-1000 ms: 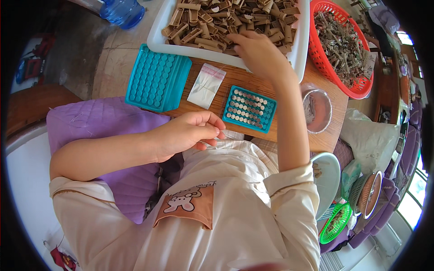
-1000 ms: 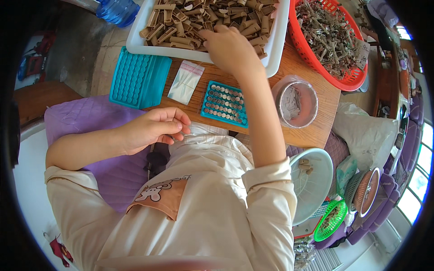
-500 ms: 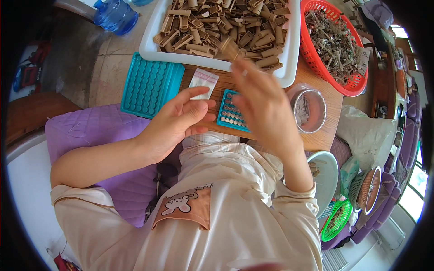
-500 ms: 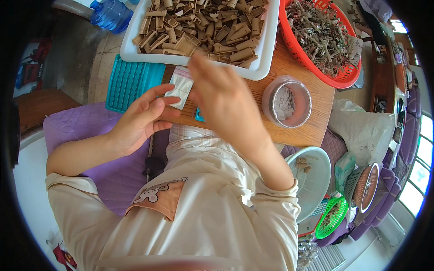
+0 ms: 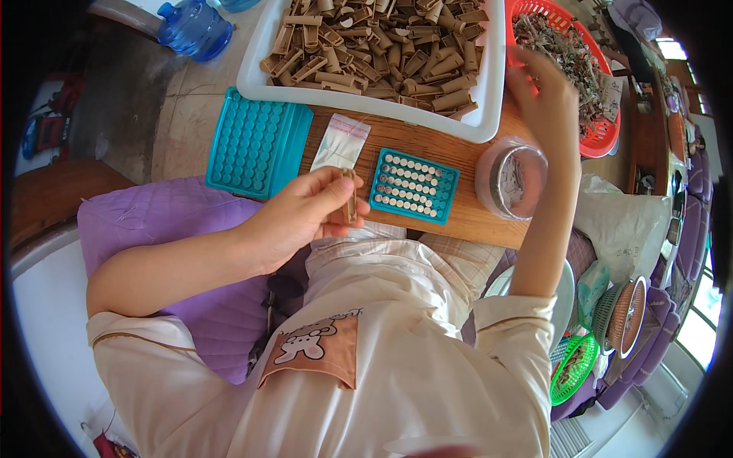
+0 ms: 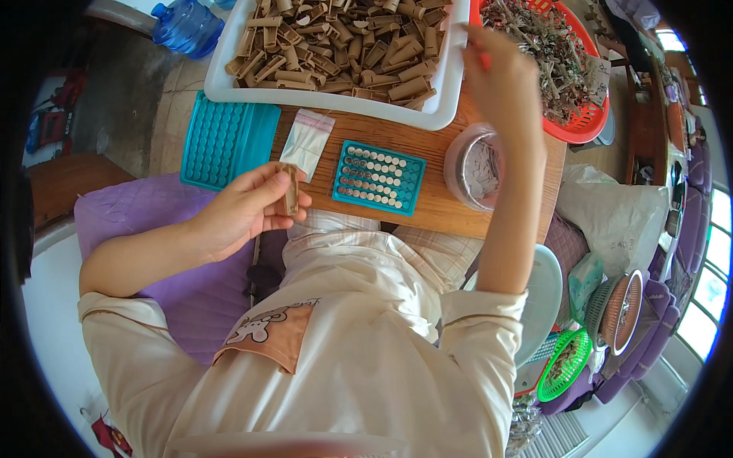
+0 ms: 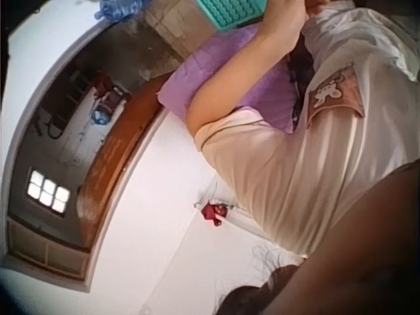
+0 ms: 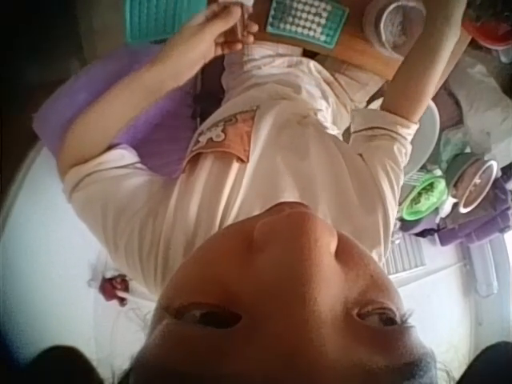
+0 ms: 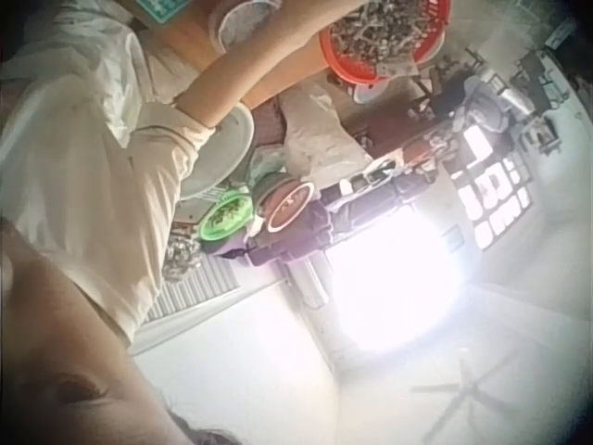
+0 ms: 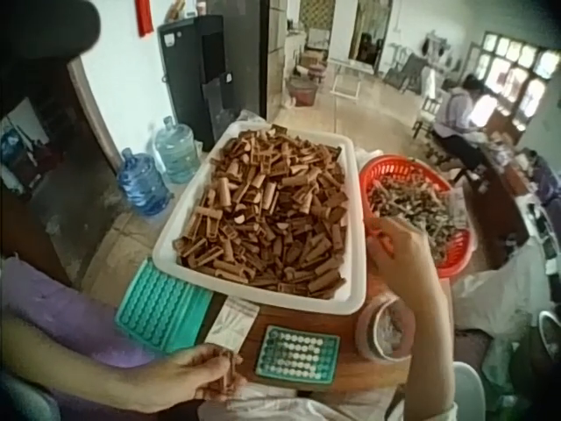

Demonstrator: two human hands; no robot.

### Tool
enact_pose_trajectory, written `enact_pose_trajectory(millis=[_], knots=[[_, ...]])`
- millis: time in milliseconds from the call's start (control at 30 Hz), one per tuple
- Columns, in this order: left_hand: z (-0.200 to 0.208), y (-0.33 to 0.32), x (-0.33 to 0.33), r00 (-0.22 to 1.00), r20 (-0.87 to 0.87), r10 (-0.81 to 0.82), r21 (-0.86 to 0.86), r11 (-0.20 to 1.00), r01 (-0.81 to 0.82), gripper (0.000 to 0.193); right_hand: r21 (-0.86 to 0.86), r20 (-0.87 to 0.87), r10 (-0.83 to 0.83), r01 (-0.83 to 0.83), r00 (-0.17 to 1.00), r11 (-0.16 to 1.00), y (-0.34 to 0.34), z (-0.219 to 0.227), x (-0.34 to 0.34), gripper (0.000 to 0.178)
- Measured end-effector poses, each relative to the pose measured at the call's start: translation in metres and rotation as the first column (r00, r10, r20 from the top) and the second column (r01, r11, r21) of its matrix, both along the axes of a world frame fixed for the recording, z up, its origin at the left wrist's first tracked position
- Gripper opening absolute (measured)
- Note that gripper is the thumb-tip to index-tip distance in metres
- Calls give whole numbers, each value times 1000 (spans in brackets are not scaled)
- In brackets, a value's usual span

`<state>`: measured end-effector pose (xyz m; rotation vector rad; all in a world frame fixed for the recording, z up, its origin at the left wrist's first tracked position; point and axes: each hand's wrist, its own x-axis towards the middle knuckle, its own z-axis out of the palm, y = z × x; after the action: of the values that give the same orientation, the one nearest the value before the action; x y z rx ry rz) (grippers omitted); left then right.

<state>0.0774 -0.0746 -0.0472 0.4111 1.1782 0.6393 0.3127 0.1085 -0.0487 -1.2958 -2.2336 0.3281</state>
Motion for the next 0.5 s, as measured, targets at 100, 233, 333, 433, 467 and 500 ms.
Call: enact_pose_trajectory(millis=[100, 233, 333, 433, 467, 500], knots=[[1, -1, 1, 997, 17, -75, -91, 993, 76, 28, 338, 215, -158, 78, 964, 938, 75, -46, 57, 23], [3, 4, 1, 980, -21, -198, -92, 976, 196, 29, 141, 422, -94, 38, 902, 989, 106, -65, 110, 20], [5, 3, 0, 972, -61, -225, -68, 973, 221, 29, 197, 274, -83, 28, 958, 980, 112, -60, 106, 15], [7, 2, -1, 967, -73, -244, -61, 969, 240, 29, 282, 166, -178, 127, 970, 951, 113, -49, 99, 15], [7, 2, -1, 966, -65, -249, -65, 967, 245, 28, 305, 105, -233, 191, 967, 933, 111, -44, 97, 17], [6, 1, -1, 967, -64, -248, -65, 968, 244, 28, 305, 106, -232, 190, 967, 933, 108, -38, 95, 17]])
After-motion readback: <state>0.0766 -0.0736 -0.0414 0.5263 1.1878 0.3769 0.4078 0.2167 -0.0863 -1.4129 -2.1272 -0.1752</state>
